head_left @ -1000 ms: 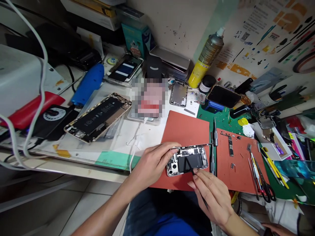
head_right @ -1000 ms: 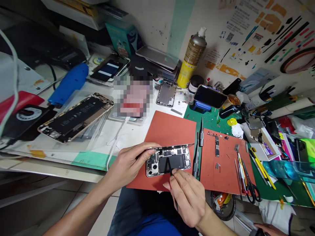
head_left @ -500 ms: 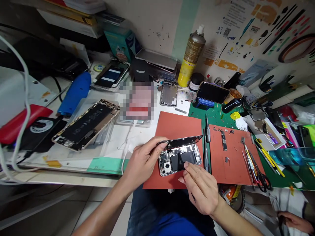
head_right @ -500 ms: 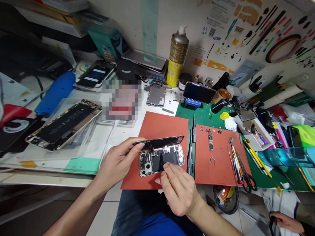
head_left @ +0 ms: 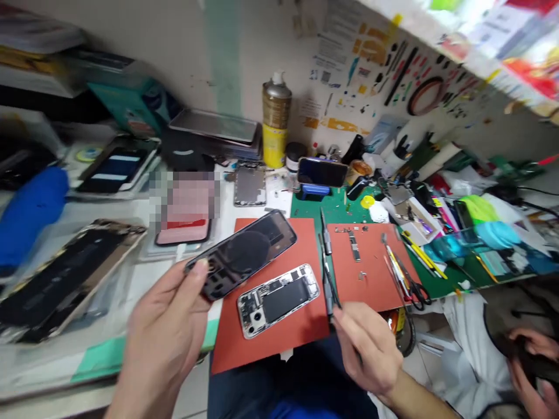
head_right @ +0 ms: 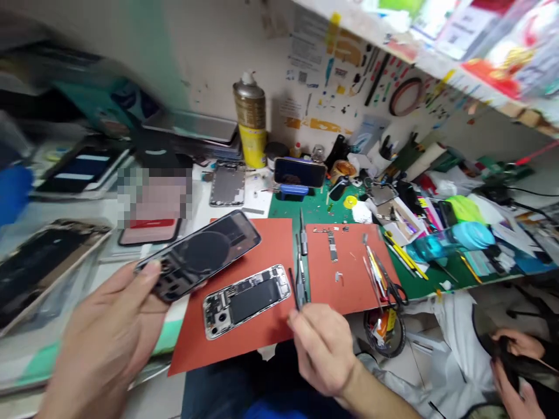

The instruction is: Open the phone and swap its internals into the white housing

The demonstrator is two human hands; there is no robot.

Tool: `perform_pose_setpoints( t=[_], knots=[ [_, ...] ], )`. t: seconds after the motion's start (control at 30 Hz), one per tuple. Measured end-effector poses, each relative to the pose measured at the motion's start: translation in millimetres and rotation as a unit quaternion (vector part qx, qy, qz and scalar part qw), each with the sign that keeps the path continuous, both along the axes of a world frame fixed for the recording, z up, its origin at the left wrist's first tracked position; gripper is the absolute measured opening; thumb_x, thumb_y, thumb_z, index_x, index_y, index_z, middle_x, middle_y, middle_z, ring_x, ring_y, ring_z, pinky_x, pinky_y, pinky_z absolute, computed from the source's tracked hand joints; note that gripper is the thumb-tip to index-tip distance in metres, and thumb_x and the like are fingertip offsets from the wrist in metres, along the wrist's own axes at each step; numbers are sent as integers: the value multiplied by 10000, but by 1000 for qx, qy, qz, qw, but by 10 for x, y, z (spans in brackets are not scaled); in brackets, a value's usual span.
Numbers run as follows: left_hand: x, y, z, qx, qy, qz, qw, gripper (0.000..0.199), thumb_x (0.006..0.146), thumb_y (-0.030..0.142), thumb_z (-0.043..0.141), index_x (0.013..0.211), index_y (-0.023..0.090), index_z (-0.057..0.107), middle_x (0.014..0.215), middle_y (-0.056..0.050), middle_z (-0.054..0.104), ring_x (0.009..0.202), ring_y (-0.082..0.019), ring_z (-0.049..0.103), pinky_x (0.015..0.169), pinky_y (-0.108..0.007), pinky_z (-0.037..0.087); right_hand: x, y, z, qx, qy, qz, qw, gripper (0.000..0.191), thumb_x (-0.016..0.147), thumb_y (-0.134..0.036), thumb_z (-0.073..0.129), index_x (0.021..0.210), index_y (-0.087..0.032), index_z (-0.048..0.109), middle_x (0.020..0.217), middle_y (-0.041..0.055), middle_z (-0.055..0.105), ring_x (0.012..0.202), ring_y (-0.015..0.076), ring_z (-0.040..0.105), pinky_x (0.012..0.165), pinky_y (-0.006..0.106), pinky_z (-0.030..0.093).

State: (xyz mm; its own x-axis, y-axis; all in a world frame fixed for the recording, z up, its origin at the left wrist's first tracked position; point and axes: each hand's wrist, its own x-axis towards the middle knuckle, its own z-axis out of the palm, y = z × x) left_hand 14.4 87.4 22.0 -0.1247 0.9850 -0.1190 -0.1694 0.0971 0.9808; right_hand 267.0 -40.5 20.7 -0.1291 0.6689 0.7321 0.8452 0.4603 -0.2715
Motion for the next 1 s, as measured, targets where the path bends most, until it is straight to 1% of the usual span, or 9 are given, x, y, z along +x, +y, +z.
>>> perform_pose_setpoints(
  t=[0.17, 0.4, 0.53, 0.63, 0.7, 0.77, 0.83, 0.93, 1.0],
  knots=[
    [83, -25, 173, -129, -89, 11, 988, 228, 870, 439, 869, 996, 264, 795, 1123, -44, 843, 1092, -318, 794, 877, -464, 740, 756, -50, -52, -83, 0, -205, 975, 294, 1041, -98, 559, 1272, -172, 725, 1160, 140, 784, 1070, 262, 783, 952, 411, 667],
    [211, -100, 181, -149, -117, -93, 977, 435, 812, 495, 926, 1096, 193, 795, 1093, -95, 840, 1027, -297, 801, 825, -397, 723, 1411, -188, -317, -147, -129, -319, 927, 429, 984, -113, 487, 1379, -127, 653, 1229, 203, 729, 1096, 344, 701, 965, 506, 607],
    [271, -116, 256, -147, -107, -128, 975, 518, 787, 531, 939, 1121, 165, 787, 1068, -114, 826, 967, -276, 794, 754, -348, 699, 1746, -175, -341, -187, -175, -343, 904, 363, 1014, -175, 443, 1278, -59, 664, 1052, 232, 732, 991, 378, 660, 906, 532, 573],
    [310, -119, 310, -142, -104, -151, 973, 517, 789, 553, 933, 1097, 165, 786, 1040, -103, 813, 925, -244, 782, 725, -305, 674, 1861, -115, -314, -192, -140, -335, 912, 356, 1067, -279, 416, 1141, -96, 712, 997, 223, 734, 972, 372, 670, 951, 558, 546],
    [338, -122, 336, -144, -99, -166, 971, 498, 802, 561, 920, 1074, 166, 784, 1015, -94, 805, 890, -226, 771, 705, -290, 658, 1763, -80, -235, -182, -44, -317, 930, 375, 1081, -396, 468, 1105, -139, 739, 1086, 219, 758, 1039, 372, 689, 1025, 579, 520],
    [372, -133, 354, -150, -95, -190, 966, 477, 825, 564, 900, 1063, 168, 780, 991, -87, 797, 848, -213, 757, 691, -292, 646, 1525, -39, -99, -218, 130, -259, 932, 392, 1053, -520, 575, 1135, -186, 764, 1174, 188, 780, 1084, 356, 713, 1043, 551, 532],
    [408, -157, 365, -161, -92, -226, 956, 457, 859, 569, 868, 1059, 169, 775, 954, -79, 789, 793, -197, 739, 675, -292, 631, 1217, 40, 63, -343, 351, -126, 862, 450, 1030, -595, 636, 1240, -217, 761, 1189, 162, 798, 1024, 317, 757, 941, 478, 599],
    [455, -206, 375, -168, -80, -287, 939, 409, 904, 561, 830, 1004, 169, 772, 857, -46, 765, 703, -152, 693, 642, -253, 587, 820, 237, 247, -488, 566, 99, 657, 615, 1042, -680, 586, 1419, -204, 679, 1288, 177, 774, 983, 288, 793, 869, 453, 648],
    [476, -237, 385, -162, -72, -326, 928, 378, 927, 540, 815, 1005, 172, 781, 821, -29, 755, 686, -134, 675, 661, -241, 576, 670, 355, 286, -566, 612, 175, 523, 700, 1053, -731, 514, 1423, -158, 672, 1159, 190, 803, 866, 289, 816, 763, 432, 664]
  ],
)
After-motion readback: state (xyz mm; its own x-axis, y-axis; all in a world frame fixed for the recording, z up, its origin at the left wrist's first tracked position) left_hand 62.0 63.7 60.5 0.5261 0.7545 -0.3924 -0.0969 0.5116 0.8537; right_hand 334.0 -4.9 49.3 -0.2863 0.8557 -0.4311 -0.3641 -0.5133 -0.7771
